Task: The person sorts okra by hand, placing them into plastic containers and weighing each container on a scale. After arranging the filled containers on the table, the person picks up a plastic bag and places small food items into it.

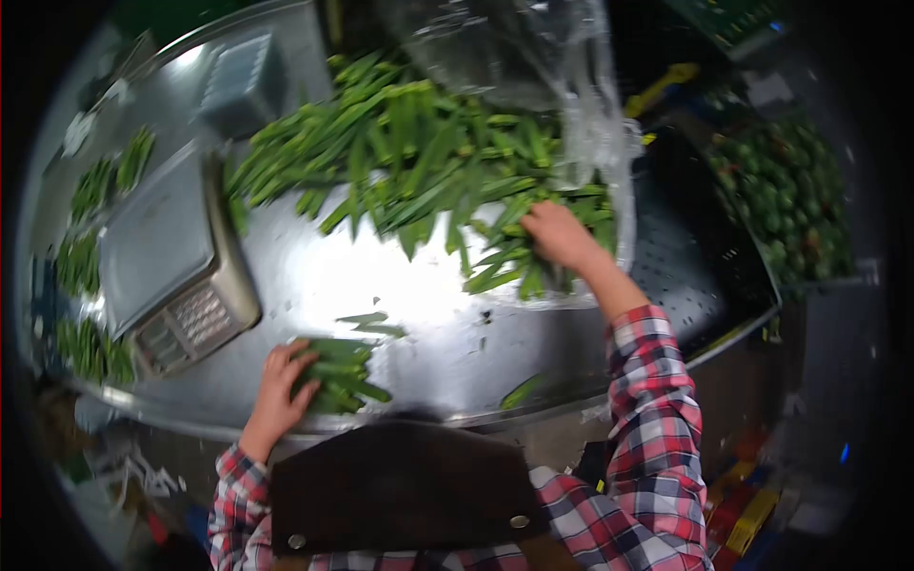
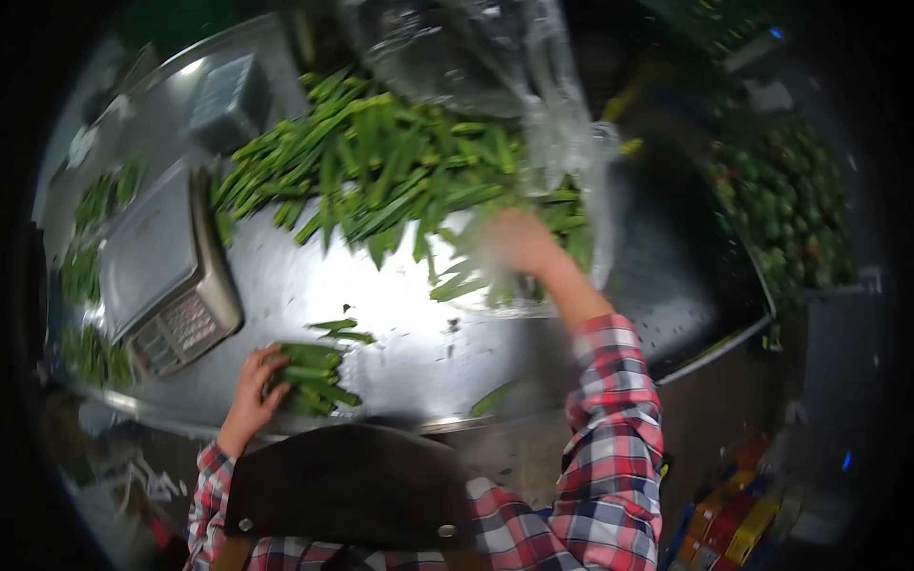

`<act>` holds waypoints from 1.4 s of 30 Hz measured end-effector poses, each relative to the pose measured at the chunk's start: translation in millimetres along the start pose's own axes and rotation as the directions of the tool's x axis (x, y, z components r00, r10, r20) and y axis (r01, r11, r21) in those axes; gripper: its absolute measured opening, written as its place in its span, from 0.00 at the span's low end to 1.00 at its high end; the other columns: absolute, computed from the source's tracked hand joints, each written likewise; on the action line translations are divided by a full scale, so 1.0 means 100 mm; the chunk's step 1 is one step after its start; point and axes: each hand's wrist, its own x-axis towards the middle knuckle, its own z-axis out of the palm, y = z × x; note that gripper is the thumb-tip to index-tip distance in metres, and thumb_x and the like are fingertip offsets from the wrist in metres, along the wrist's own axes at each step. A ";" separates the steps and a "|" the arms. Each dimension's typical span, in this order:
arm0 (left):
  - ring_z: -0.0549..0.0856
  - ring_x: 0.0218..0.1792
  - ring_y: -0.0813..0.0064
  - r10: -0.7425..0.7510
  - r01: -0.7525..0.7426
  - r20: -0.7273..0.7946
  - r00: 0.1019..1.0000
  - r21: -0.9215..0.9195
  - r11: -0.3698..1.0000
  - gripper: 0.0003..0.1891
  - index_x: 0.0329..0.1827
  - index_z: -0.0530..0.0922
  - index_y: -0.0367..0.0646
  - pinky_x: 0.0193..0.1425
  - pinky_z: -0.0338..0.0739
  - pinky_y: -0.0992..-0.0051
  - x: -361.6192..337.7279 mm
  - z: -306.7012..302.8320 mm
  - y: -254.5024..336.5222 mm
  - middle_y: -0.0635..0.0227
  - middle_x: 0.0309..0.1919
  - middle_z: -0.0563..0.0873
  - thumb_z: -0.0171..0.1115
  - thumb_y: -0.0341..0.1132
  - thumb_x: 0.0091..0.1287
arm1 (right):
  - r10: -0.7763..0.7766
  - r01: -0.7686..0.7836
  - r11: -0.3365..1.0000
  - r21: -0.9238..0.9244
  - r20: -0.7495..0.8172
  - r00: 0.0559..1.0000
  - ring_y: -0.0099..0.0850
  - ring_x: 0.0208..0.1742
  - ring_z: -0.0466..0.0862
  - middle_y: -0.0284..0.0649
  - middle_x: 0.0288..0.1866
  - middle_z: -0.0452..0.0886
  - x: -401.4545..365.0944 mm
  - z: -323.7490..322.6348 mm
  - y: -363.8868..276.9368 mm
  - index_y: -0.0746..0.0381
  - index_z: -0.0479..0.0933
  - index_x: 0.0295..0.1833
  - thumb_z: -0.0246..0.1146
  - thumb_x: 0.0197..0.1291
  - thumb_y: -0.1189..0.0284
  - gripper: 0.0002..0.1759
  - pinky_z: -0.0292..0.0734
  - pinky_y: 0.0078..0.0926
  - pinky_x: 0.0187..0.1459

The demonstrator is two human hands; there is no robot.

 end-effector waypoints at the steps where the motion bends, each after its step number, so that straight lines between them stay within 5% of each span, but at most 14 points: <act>1: 0.71 0.54 0.56 -0.023 0.023 -0.043 0.999 0.006 1.000 0.18 0.47 0.75 0.40 0.59 0.64 0.63 -0.03 -0.02 -0.04 0.59 0.52 0.74 0.62 0.26 0.50 | -0.006 0.049 0.993 0.109 -0.357 0.934 0.45 0.41 0.75 0.48 0.33 0.74 0.12 0.55 0.29 0.62 0.77 0.29 0.57 0.46 0.68 0.09 0.71 0.38 0.44; 7: 0.72 0.55 0.59 -0.245 0.219 -0.327 0.913 -0.115 0.969 0.14 0.48 0.75 0.39 0.60 0.65 0.68 -0.33 0.05 -0.22 0.59 0.50 0.76 0.58 0.26 0.57 | -0.207 0.265 0.963 0.056 -0.477 0.854 0.43 0.45 0.72 0.45 0.40 0.72 0.01 0.17 0.02 0.64 0.73 0.39 0.66 0.45 0.70 0.15 0.68 0.36 0.45; 10: 0.73 0.55 0.60 -0.314 0.263 -0.398 0.862 -0.177 0.948 0.13 0.49 0.75 0.38 0.60 0.65 0.69 -0.51 0.10 -0.20 0.58 0.51 0.76 0.56 0.27 0.60 | 0.041 0.216 0.911 0.351 -0.598 0.800 0.42 0.41 0.74 0.48 0.40 0.73 0.01 0.19 -0.40 0.67 0.70 0.43 0.63 0.51 0.68 0.17 0.70 0.34 0.41; 11: 0.73 0.54 0.60 -0.321 0.269 -0.411 0.853 -0.182 0.946 0.13 0.49 0.75 0.38 0.60 0.65 0.69 -0.56 0.09 -0.20 0.57 0.50 0.75 0.56 0.28 0.60 | 0.134 0.073 0.833 0.549 -0.329 0.935 0.41 0.34 0.76 0.49 0.36 0.74 -0.05 -0.07 -0.75 0.68 0.69 0.44 0.61 0.55 0.66 0.18 0.71 0.33 0.36; 14: 0.73 0.54 0.59 -0.373 0.282 -0.429 0.823 -0.263 0.923 0.13 0.49 0.74 0.37 0.60 0.65 0.70 -0.70 0.22 -0.29 0.56 0.50 0.75 0.55 0.28 0.61 | 0.019 0.105 0.523 0.846 -0.135 0.991 0.38 0.32 0.76 0.47 0.32 0.75 -0.20 -0.23 -1.84 0.64 0.70 0.43 0.60 0.56 0.64 0.15 0.71 0.33 0.35; 18: 0.73 0.54 0.58 -0.429 0.243 -0.415 0.802 -0.430 0.870 0.16 0.52 0.71 0.37 0.60 0.65 0.70 -0.72 0.27 -0.34 0.55 0.51 0.73 0.55 0.28 0.61 | -0.177 0.365 0.574 0.733 -0.325 0.929 0.46 0.38 0.75 0.49 0.35 0.71 -0.17 0.10 -2.91 0.66 0.69 0.38 0.63 0.50 0.68 0.15 0.73 0.40 0.41; 21: 0.71 0.55 0.57 -0.242 0.161 -0.341 0.908 -0.251 0.955 0.17 0.54 0.70 0.36 0.61 0.64 0.69 -0.68 0.23 -0.42 0.54 0.53 0.72 0.55 0.28 0.61 | -0.171 0.488 0.679 0.549 -0.528 0.832 0.45 0.36 0.75 0.48 0.35 0.71 -0.05 0.30 -3.16 0.66 0.71 0.38 0.64 0.49 0.70 0.14 0.73 0.38 0.39; 25: 0.69 0.57 0.57 -0.169 0.098 -0.259 0.951 -0.266 0.959 0.20 0.56 0.68 0.37 0.61 0.63 0.68 -0.68 0.20 -0.55 0.53 0.53 0.71 0.56 0.27 0.60 | 0.026 0.198 0.714 0.672 -0.308 0.951 0.42 0.40 0.74 0.46 0.36 0.71 -0.14 0.07 -3.06 0.64 0.74 0.43 0.65 0.48 0.70 0.16 0.72 0.36 0.40; 29: 0.73 0.48 0.59 -0.247 0.179 -0.146 0.958 -0.370 0.912 0.22 0.59 0.64 0.37 0.51 0.69 0.70 -0.66 0.15 -0.66 0.54 0.49 0.71 0.55 0.27 0.61 | -0.033 0.346 0.779 0.523 -0.517 0.856 0.43 0.41 0.75 0.46 0.39 0.74 -0.13 0.08 -3.20 0.64 0.75 0.43 0.65 0.49 0.67 0.17 0.73 0.36 0.41; 31: 0.76 0.41 0.62 -0.308 0.258 -0.054 0.950 -0.423 0.869 0.23 0.61 0.63 0.37 0.45 0.72 0.70 -0.67 0.11 -0.68 0.55 0.46 0.72 0.54 0.27 0.61 | 0.194 0.127 0.807 0.577 -0.462 0.865 0.42 0.37 0.77 0.45 0.38 0.76 -0.25 0.20 -3.11 0.66 0.73 0.44 0.63 0.51 0.68 0.16 0.74 0.33 0.40; 33: 0.77 0.34 0.67 -0.319 0.279 -0.012 0.948 -0.457 0.845 0.24 0.61 0.62 0.37 0.39 0.73 0.72 -0.70 0.18 -0.78 0.57 0.42 0.74 0.54 0.26 0.61 | 0.505 -0.189 0.682 0.707 -0.268 0.821 0.39 0.31 0.79 0.45 0.36 0.76 -0.45 0.54 -2.94 0.67 0.71 0.42 0.63 0.54 0.70 0.15 0.75 0.30 0.36; 36: 0.77 0.28 0.71 -0.330 0.306 0.040 0.943 -0.487 0.818 0.25 0.62 0.61 0.37 0.35 0.74 0.74 -0.66 0.21 -0.87 0.60 0.37 0.75 0.53 0.24 0.61 | 0.437 -0.288 0.512 0.809 0.043 0.898 0.31 0.27 0.78 0.44 0.33 0.77 -0.69 0.96 -2.90 0.68 0.70 0.43 0.60 0.57 0.71 0.12 0.74 0.25 0.31; 39: 0.76 0.26 0.75 -0.332 0.307 0.042 0.942 -0.501 0.809 0.26 0.63 0.60 0.37 0.33 0.73 0.77 -0.63 0.25 -0.93 0.64 0.33 0.75 0.53 0.23 0.60 | 0.416 -0.324 0.078 0.943 0.264 0.870 0.30 0.27 0.80 0.43 0.27 0.77 -0.66 0.85 -3.08 0.67 0.68 0.44 0.57 0.59 0.74 0.10 0.75 0.25 0.28; 42: 0.74 0.26 0.82 -0.369 0.339 0.081 0.926 -0.607 0.719 0.28 0.65 0.59 0.38 0.32 0.71 0.81 -0.63 0.08 -0.85 0.69 0.32 0.74 0.54 0.22 0.60 | 0.354 -0.173 -0.183 0.968 0.229 0.907 0.26 0.23 0.78 0.42 0.32 0.77 -0.65 0.87 -2.93 0.68 0.65 0.44 0.54 0.62 0.77 0.08 0.75 0.21 0.24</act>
